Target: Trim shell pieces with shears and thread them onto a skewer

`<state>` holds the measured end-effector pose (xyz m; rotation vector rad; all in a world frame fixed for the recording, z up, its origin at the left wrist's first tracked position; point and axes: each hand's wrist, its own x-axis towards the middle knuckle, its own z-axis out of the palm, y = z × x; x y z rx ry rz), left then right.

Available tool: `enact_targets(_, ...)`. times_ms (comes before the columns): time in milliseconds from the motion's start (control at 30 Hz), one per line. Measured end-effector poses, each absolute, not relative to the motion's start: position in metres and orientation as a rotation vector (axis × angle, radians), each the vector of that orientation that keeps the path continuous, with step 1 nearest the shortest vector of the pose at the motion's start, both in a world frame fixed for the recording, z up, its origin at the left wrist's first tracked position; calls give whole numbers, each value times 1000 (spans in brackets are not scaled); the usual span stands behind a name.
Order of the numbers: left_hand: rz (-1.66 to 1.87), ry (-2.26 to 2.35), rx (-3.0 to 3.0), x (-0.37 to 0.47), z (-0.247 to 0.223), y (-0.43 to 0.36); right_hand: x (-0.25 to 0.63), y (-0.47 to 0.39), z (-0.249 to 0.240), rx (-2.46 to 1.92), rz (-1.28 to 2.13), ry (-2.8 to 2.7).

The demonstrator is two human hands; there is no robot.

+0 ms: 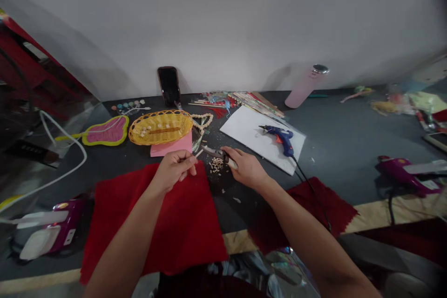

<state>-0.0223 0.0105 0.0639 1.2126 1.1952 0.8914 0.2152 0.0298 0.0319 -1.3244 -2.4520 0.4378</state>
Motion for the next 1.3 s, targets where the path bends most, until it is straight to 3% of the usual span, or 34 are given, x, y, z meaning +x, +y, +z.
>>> enact_targets(567,961,1188,1354,-22,55,14,213,23,35,-1196,569,-2462)
enact_targets(933,975,1313,1247,-23,46,22,231,50,20,-1814,343,-2162)
enact_targets(1300,921,1210,964,-30,21,34,232,47,19,-1872,215,-2246)
